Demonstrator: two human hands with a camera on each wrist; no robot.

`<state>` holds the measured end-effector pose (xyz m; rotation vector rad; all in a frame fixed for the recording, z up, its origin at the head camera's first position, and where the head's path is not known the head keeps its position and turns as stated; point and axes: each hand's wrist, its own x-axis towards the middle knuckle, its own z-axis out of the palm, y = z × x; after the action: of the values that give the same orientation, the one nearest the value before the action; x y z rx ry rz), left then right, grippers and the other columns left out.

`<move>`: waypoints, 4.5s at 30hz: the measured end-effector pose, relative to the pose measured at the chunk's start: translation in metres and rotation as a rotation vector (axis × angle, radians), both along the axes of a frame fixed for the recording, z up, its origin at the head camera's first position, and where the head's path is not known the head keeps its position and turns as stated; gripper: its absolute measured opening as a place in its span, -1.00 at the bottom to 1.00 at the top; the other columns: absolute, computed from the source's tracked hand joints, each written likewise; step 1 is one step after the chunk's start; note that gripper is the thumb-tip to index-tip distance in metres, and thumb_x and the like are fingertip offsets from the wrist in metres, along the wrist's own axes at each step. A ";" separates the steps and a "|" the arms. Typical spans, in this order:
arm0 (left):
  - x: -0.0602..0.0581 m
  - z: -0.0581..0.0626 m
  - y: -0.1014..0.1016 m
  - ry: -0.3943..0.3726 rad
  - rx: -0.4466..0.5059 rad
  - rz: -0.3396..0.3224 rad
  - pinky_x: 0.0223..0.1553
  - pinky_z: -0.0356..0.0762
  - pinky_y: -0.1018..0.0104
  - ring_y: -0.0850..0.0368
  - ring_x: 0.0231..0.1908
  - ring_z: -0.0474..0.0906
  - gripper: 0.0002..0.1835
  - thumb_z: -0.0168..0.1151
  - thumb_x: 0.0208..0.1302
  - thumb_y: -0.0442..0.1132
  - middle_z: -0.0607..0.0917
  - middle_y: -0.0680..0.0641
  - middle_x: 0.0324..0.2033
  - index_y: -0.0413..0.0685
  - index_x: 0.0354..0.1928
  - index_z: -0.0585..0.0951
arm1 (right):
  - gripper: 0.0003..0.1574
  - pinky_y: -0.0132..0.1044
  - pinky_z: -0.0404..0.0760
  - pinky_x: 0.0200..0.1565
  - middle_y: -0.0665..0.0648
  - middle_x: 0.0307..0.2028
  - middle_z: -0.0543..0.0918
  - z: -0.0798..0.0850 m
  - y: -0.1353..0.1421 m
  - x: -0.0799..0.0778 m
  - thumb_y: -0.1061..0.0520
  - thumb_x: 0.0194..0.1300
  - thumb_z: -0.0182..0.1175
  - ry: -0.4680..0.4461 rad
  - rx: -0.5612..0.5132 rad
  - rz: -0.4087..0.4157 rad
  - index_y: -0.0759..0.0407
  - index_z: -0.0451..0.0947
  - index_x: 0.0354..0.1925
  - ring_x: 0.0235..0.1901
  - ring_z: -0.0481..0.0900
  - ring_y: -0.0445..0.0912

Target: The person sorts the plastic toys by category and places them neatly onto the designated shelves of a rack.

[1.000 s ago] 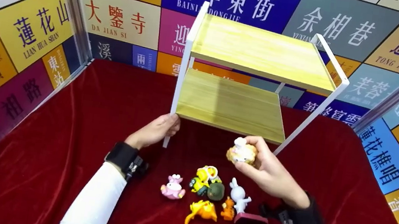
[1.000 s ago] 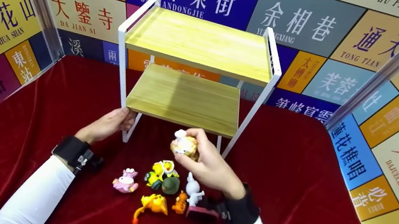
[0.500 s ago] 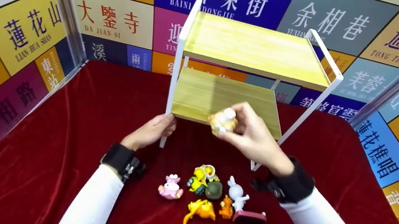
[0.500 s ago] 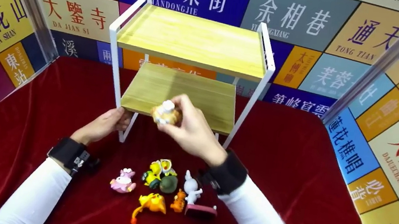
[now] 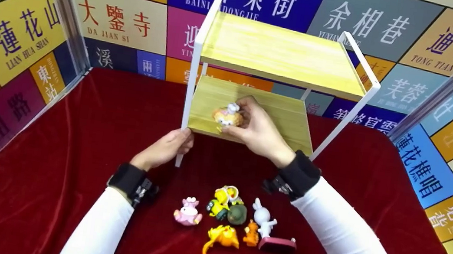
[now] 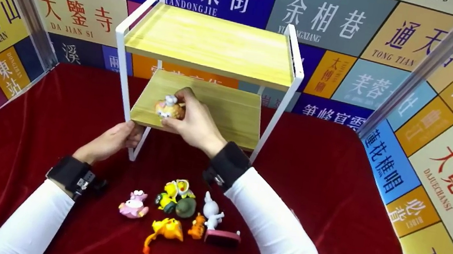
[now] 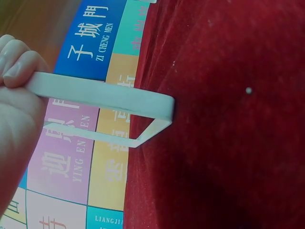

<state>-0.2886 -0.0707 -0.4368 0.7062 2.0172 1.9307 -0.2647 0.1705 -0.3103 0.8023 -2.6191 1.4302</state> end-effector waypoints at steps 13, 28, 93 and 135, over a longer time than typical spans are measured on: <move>-0.002 -0.001 0.000 0.018 0.032 -0.040 -0.36 0.23 0.39 0.25 -0.49 0.19 -0.62 -0.38 0.66 -0.08 0.26 0.05 -0.51 -0.03 -0.38 0.27 | -0.34 -0.45 0.58 -0.20 0.26 0.03 0.57 -0.003 -0.021 -0.015 0.25 0.16 0.47 0.013 0.051 -0.019 0.35 0.33 0.10 -0.20 0.59 -0.08; -0.001 -0.001 0.000 -0.007 0.002 -0.010 -0.28 0.39 0.40 0.26 -0.45 0.25 -0.63 -0.35 0.66 -0.10 0.28 0.06 -0.50 -0.02 -0.39 0.28 | -0.36 -0.37 0.67 -0.12 0.30 0.14 0.51 -0.005 -0.028 -0.021 0.27 0.21 0.41 -0.045 0.023 -0.019 0.38 0.33 0.15 -0.02 0.69 0.11; -0.004 -0.006 0.000 0.040 0.032 -0.041 -0.38 0.21 0.40 0.27 -0.50 0.18 -0.66 -0.33 0.65 -0.17 0.26 0.05 -0.52 -0.05 -0.39 0.26 | -0.33 -0.21 0.66 0.07 0.34 0.11 0.55 -0.014 -0.018 -0.024 0.27 0.25 0.38 -0.022 0.054 -0.003 0.38 0.30 0.22 0.00 0.66 0.12; -0.005 0.001 0.000 0.063 0.020 -0.029 -0.36 0.22 0.37 0.26 -0.49 0.20 -0.63 -0.35 0.65 -0.09 0.26 0.05 -0.52 -0.03 -0.38 0.27 | -0.88 -0.23 0.65 -0.23 -0.01 -0.32 0.69 -0.074 0.098 0.055 0.16 0.29 0.35 0.484 0.360 0.290 0.11 0.63 -0.20 -0.31 0.64 -0.19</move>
<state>-0.2937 -0.0707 -0.4356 0.8066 2.0148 1.9382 -0.2097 0.2686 -0.3842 1.4077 -2.4604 0.6723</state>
